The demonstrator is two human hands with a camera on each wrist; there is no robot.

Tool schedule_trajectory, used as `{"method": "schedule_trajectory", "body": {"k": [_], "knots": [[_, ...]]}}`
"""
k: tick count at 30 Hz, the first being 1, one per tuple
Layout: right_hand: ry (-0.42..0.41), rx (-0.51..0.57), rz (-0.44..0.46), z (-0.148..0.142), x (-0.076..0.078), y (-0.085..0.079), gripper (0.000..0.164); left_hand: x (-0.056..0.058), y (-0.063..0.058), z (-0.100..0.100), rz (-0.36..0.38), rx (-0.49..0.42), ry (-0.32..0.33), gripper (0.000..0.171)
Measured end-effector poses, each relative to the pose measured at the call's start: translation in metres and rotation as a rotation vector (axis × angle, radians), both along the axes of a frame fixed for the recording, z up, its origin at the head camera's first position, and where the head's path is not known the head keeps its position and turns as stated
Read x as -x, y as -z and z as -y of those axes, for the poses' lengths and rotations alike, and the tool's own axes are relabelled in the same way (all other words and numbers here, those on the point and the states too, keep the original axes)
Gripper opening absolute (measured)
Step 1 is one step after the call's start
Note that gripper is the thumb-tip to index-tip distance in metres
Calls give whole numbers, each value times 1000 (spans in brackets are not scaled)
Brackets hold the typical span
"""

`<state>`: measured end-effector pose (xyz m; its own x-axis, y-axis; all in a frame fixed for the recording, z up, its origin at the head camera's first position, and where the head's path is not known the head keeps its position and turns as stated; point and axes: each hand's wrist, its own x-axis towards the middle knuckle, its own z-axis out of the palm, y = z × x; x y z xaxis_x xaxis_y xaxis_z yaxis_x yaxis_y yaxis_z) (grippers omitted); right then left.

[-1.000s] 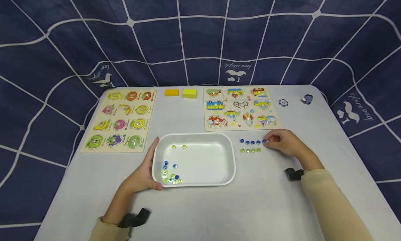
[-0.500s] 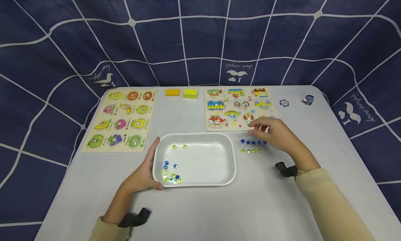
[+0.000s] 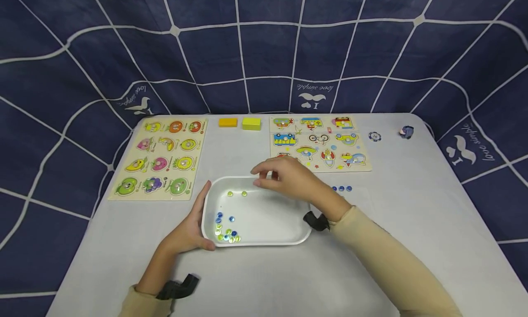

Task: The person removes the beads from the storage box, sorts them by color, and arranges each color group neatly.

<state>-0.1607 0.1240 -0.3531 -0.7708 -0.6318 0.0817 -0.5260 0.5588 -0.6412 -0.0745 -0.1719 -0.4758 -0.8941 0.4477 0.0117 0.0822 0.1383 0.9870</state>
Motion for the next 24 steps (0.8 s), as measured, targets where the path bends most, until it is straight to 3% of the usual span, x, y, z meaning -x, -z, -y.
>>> {"method": "schedule_trajectory", "body": {"k": [7, 18, 24], "knots": [[-54, -77, 98, 48, 2, 26, 34, 0, 1, 1, 16, -12, 9, 142], [-73, -206, 30, 77, -3, 56, 37, 0, 3, 2, 12, -9, 26, 141], [-35, -262, -7, 82, -3, 69, 37, 0, 1, 1, 5, 1, 24, 141]]}}
